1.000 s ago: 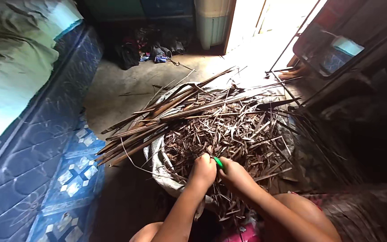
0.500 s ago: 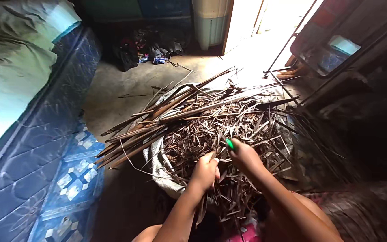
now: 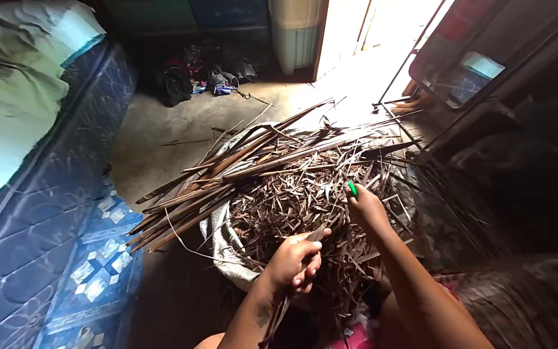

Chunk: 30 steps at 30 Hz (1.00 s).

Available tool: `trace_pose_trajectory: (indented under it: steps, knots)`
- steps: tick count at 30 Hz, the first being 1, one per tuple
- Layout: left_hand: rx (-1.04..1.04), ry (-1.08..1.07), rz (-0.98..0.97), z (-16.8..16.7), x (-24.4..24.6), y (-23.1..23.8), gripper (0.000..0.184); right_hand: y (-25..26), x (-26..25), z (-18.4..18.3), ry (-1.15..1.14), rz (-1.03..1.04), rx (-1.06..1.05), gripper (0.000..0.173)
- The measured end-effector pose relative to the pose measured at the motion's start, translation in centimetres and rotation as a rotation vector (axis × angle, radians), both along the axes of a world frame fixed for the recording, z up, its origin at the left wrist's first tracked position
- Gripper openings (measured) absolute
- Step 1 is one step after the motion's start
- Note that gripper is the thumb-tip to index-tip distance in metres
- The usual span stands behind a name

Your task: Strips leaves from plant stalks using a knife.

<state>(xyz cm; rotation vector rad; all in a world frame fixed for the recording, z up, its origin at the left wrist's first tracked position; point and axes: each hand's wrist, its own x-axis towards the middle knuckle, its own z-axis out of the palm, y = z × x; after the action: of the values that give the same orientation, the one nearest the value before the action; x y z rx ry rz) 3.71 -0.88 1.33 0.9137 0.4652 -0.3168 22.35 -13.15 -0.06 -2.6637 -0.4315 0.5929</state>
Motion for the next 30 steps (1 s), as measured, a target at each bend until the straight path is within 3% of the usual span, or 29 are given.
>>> trace_pose_trajectory:
  steps: [7, 12, 17, 20, 23, 30]
  knots:
    - [0.068, 0.012, 0.107, -0.2, 0.2, 0.8, 0.044, 0.9, -4.1, 0.7, 0.095, 0.331, 0.044, 0.031]
    - [0.258, 0.038, 0.037, 0.8, 0.1, 0.2, 0.045, 0.3, -1.1, 0.6, 0.001, 0.104, -0.073, 0.036]
    - [0.403, 0.052, 0.016, 0.7, 0.2, 0.2, 0.043, -1.2, -0.6, -0.1, 0.182, 0.207, 0.33, 0.053]
    - [0.483, 0.065, 0.013, 0.6, 0.3, 0.1, 0.045, -0.9, -1.7, -0.3, 0.461, 0.3, 0.55, 0.041]
    - [0.527, 0.067, 0.0, 0.5, 0.1, 0.0, 0.046, -1.1, -2.0, 0.0, 0.701, 0.23, 0.703, 0.051]
    - [0.365, -0.014, 0.027, 0.4, -1.6, 0.4, 0.048, -1.7, -0.9, 0.4, 0.885, 0.031, 0.951, 0.052]
